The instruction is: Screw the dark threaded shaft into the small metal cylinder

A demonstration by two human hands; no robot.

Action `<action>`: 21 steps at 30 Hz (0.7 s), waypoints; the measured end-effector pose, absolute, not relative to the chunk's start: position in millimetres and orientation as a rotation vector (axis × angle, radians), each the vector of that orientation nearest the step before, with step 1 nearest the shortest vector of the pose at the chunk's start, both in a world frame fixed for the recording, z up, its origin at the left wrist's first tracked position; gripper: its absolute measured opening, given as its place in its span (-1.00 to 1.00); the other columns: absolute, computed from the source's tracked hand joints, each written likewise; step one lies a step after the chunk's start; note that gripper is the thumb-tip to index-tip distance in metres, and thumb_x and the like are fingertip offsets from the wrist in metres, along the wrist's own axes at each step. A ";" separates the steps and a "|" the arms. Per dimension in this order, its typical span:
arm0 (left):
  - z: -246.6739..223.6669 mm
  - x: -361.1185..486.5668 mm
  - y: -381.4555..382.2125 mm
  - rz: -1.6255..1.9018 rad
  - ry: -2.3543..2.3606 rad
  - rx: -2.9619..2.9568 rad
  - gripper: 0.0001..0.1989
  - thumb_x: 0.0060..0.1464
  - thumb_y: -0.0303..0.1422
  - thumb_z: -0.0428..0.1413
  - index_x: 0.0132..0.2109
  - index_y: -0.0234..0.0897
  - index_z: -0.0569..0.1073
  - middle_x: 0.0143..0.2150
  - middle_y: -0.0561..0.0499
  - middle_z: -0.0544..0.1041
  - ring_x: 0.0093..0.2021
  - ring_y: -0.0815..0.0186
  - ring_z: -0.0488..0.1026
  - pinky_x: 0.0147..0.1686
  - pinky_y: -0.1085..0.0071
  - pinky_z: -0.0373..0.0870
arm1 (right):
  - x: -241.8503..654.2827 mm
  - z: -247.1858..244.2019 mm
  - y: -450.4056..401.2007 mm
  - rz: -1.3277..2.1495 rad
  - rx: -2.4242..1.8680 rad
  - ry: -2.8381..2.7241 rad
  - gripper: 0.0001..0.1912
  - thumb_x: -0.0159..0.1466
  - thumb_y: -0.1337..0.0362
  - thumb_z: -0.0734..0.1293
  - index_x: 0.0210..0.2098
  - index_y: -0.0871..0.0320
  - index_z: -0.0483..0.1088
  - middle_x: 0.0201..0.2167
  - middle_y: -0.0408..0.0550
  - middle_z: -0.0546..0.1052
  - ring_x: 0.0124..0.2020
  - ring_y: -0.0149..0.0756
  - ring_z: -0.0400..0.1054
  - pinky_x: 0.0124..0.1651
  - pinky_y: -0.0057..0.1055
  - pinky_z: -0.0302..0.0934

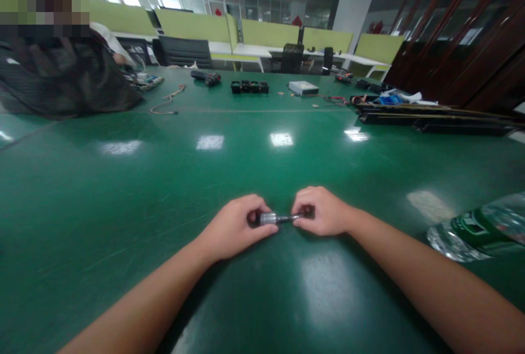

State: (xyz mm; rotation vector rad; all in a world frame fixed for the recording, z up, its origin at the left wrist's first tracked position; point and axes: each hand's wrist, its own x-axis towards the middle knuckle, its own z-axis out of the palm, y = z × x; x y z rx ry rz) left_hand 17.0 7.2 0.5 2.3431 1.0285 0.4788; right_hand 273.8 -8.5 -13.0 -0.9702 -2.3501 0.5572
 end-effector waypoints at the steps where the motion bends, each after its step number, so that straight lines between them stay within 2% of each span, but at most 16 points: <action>1: 0.3 16.8 7.3 0.478 1.028 2.345 -0.75 0.08 -0.14 0.24 -0.24 -0.23 0.51 -0.37 0.08 0.46 -0.37 0.31 0.38 -0.37 0.43 0.21 | 274.0 -12.5 -8.3 0.559 -0.971 -2.353 -0.95 0.11 0.35 0.44 -0.41 0.18 0.50 -0.48 -0.13 0.53 -0.43 -0.35 0.37 -0.25 -0.40 0.20; 13: 0.7 16.6 7.2 0.485 1.018 2.348 -0.75 0.08 -0.14 0.25 -0.26 -0.23 0.51 -0.37 0.08 0.47 -0.37 0.32 0.39 -0.37 0.43 0.22 | 280.8 -10.9 -5.4 0.544 -0.966 -2.369 -0.96 0.08 0.36 0.43 -0.43 0.18 0.49 -0.53 -0.17 0.48 -0.47 -0.39 0.32 -0.28 -0.43 0.17; 21: 1.2 17.2 6.4 0.487 1.023 2.356 -0.75 0.08 -0.14 0.24 -0.26 -0.24 0.51 -0.37 0.07 0.46 -0.37 0.31 0.38 -0.37 0.42 0.23 | 286.3 -11.5 -3.0 0.521 -1.091 -2.328 -0.96 0.06 0.36 0.42 -0.46 0.18 0.48 -0.61 -0.21 0.41 -0.56 -0.44 0.25 -0.39 -0.48 0.13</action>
